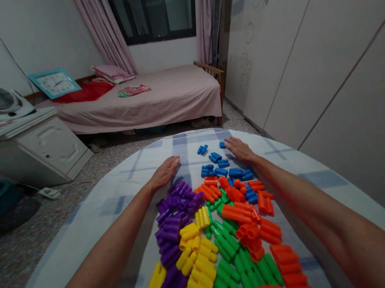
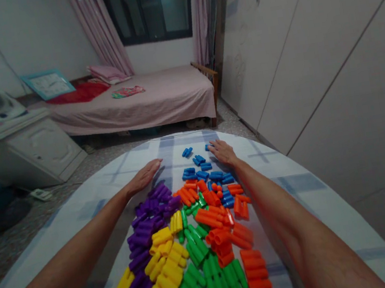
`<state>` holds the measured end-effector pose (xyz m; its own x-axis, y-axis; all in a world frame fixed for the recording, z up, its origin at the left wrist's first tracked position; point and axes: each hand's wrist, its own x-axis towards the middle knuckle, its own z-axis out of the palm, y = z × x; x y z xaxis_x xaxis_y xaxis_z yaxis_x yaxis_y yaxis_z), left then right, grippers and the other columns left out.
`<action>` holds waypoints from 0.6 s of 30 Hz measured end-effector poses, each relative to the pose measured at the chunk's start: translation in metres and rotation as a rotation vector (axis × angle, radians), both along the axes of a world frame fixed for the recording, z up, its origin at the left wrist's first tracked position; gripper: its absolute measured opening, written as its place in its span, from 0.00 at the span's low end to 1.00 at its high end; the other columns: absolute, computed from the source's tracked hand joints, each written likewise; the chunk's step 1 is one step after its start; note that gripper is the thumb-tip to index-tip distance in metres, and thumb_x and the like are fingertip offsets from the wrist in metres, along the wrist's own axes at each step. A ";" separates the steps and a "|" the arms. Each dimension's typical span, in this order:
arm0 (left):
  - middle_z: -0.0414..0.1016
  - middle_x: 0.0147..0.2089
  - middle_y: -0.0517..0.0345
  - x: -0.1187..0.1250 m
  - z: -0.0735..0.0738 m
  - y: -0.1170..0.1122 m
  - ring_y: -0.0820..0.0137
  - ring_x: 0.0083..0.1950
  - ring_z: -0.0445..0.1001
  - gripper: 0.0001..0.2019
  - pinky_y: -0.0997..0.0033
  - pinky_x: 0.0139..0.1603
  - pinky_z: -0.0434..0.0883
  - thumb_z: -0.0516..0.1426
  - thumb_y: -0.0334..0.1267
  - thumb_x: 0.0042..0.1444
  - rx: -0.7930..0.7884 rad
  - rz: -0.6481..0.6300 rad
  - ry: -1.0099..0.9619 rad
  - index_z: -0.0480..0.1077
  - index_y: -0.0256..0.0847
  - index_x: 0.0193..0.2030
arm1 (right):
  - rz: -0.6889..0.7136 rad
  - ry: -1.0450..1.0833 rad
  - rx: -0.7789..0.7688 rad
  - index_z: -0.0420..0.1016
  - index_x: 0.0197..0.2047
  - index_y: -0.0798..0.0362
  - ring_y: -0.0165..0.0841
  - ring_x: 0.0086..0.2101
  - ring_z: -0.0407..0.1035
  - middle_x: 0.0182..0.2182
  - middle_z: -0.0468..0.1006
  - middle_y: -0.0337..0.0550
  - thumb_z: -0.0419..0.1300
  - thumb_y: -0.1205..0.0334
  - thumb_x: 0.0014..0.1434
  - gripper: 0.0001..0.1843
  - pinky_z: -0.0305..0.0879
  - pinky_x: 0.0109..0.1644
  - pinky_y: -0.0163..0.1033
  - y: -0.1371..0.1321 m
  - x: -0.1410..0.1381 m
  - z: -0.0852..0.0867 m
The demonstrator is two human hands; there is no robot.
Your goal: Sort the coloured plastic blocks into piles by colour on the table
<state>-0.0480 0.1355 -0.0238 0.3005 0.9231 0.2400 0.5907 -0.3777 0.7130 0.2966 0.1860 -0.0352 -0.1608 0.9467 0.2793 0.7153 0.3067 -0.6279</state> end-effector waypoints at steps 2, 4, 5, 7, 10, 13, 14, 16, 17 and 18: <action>0.68 0.63 0.47 0.012 -0.005 0.016 0.59 0.65 0.64 0.30 0.57 0.69 0.55 0.48 0.60 0.57 -0.036 -0.014 0.006 0.71 0.39 0.54 | 0.048 -0.006 -0.021 0.75 0.52 0.52 0.46 0.61 0.58 0.56 0.71 0.50 0.53 0.41 0.61 0.27 0.46 0.67 0.58 0.017 -0.017 -0.002; 0.67 0.63 0.46 0.030 -0.008 0.027 0.59 0.66 0.62 0.27 0.57 0.70 0.54 0.50 0.56 0.57 -0.064 -0.029 -0.046 0.70 0.38 0.54 | 0.116 -0.011 -0.051 0.74 0.54 0.51 0.44 0.59 0.61 0.56 0.71 0.48 0.53 0.41 0.61 0.28 0.50 0.66 0.55 0.022 -0.037 -0.002; 0.67 0.63 0.45 0.039 -0.008 0.030 0.59 0.67 0.62 0.26 0.58 0.70 0.53 0.51 0.54 0.58 -0.073 -0.038 -0.082 0.70 0.38 0.54 | 0.171 -0.021 -0.061 0.73 0.55 0.50 0.43 0.57 0.63 0.55 0.72 0.46 0.52 0.41 0.62 0.28 0.53 0.65 0.53 0.021 -0.048 0.000; 0.66 0.64 0.45 0.058 -0.006 0.032 0.60 0.67 0.61 0.24 0.60 0.70 0.53 0.51 0.51 0.59 -0.099 -0.082 -0.133 0.70 0.37 0.54 | 0.311 -0.046 -0.076 0.74 0.54 0.50 0.41 0.54 0.66 0.53 0.74 0.44 0.50 0.40 0.63 0.28 0.57 0.63 0.50 0.012 -0.066 0.004; 0.66 0.64 0.48 0.074 0.004 0.022 0.61 0.67 0.62 0.25 0.62 0.69 0.55 0.48 0.51 0.61 -0.134 -0.172 -0.136 0.69 0.36 0.55 | 0.496 -0.054 -0.116 0.76 0.52 0.52 0.39 0.52 0.67 0.50 0.76 0.42 0.48 0.40 0.64 0.28 0.59 0.61 0.48 -0.010 -0.081 0.014; 0.71 0.60 0.52 0.074 0.020 -0.004 0.63 0.64 0.65 0.26 0.62 0.67 0.58 0.45 0.54 0.62 -0.119 -0.303 -0.070 0.70 0.38 0.54 | 0.609 -0.024 -0.193 0.75 0.53 0.52 0.40 0.53 0.67 0.51 0.75 0.41 0.50 0.39 0.62 0.29 0.58 0.62 0.47 -0.044 -0.082 0.026; 0.73 0.58 0.53 0.073 0.027 -0.017 0.63 0.62 0.66 0.26 0.62 0.67 0.59 0.43 0.54 0.63 -0.116 -0.353 -0.040 0.70 0.38 0.53 | 0.640 -0.014 -0.219 0.74 0.54 0.52 0.40 0.54 0.66 0.53 0.74 0.41 0.50 0.39 0.62 0.30 0.58 0.62 0.47 -0.058 -0.081 0.030; 0.74 0.56 0.53 0.069 0.039 -0.045 0.65 0.60 0.68 0.28 0.63 0.65 0.60 0.40 0.53 0.65 -0.131 -0.426 0.017 0.70 0.37 0.54 | 0.684 -0.001 -0.261 0.72 0.57 0.52 0.40 0.55 0.65 0.55 0.72 0.43 0.51 0.39 0.62 0.30 0.58 0.62 0.47 -0.090 -0.079 0.042; 0.73 0.57 0.53 0.068 0.046 -0.061 0.65 0.60 0.68 0.28 0.64 0.64 0.61 0.39 0.53 0.66 -0.141 -0.443 0.041 0.69 0.37 0.55 | 0.706 0.004 -0.273 0.71 0.58 0.52 0.40 0.56 0.64 0.57 0.71 0.44 0.52 0.40 0.63 0.30 0.57 0.63 0.46 -0.107 -0.078 0.048; 0.72 0.58 0.53 0.066 0.051 -0.077 0.66 0.60 0.68 0.27 0.65 0.64 0.61 0.39 0.52 0.66 -0.147 -0.446 0.057 0.68 0.37 0.57 | 0.731 0.012 -0.284 0.70 0.59 0.51 0.39 0.56 0.64 0.58 0.69 0.44 0.52 0.42 0.63 0.29 0.57 0.63 0.46 -0.124 -0.076 0.055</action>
